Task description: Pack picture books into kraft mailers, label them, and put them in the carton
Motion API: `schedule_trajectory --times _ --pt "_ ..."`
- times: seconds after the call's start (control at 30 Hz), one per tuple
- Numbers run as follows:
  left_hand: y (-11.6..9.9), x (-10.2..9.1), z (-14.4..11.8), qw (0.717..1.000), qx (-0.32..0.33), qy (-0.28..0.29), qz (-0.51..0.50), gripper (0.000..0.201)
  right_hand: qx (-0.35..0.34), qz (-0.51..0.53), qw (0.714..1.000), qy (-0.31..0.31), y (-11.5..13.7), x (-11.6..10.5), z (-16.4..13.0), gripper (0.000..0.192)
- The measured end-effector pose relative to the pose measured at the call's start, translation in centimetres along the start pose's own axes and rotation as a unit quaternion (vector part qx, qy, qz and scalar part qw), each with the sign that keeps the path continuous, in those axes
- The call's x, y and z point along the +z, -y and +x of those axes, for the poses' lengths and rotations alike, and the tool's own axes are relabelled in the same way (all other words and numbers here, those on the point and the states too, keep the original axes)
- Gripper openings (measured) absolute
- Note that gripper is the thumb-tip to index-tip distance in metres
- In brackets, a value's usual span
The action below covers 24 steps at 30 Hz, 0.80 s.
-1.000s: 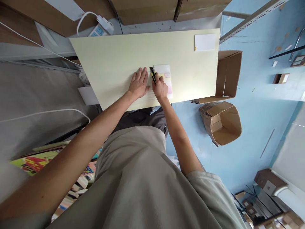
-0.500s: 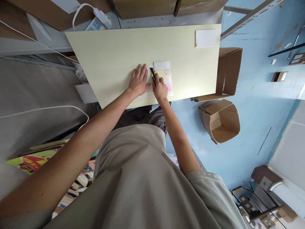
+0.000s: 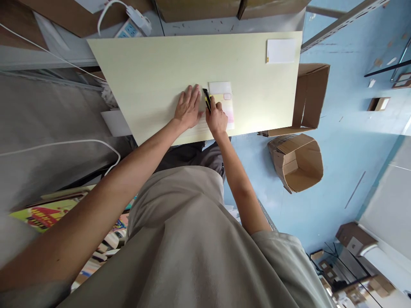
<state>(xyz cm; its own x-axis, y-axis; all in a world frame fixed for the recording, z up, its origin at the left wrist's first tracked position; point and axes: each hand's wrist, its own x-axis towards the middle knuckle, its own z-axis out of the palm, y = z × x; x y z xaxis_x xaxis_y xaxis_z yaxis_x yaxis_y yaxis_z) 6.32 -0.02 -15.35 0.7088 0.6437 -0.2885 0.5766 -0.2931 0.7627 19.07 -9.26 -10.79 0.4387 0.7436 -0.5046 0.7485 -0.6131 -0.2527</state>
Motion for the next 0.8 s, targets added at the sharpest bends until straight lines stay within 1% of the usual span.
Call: schedule_trajectory --times 0.2,0.33,0.47,0.6,0.8 --pt "0.1 0.1 0.7 1.000 0.007 0.005 0.007 0.093 -0.010 -0.010 1.000 -0.005 0.1 -0.1 1.9 0.068" --pt "0.3 0.4 0.8 1.000 0.004 0.005 0.001 0.093 -0.008 -0.028 1.000 0.001 0.3 -0.4 2.4 0.068" --pt "0.2 0.9 0.8 1.000 -0.010 -0.017 -0.010 0.093 -0.007 -0.031 0.999 0.006 0.2 -0.4 2.2 0.067" --pt "0.1 0.8 0.9 1.000 0.000 -0.007 0.006 0.093 -0.008 -0.035 0.999 0.007 -0.1 -0.1 1.6 0.066" --pt "0.0 0.4 1.0 1.000 -0.008 -0.002 -0.020 0.097 -0.029 -0.004 1.000 -0.006 -0.9 1.0 0.3 0.068"
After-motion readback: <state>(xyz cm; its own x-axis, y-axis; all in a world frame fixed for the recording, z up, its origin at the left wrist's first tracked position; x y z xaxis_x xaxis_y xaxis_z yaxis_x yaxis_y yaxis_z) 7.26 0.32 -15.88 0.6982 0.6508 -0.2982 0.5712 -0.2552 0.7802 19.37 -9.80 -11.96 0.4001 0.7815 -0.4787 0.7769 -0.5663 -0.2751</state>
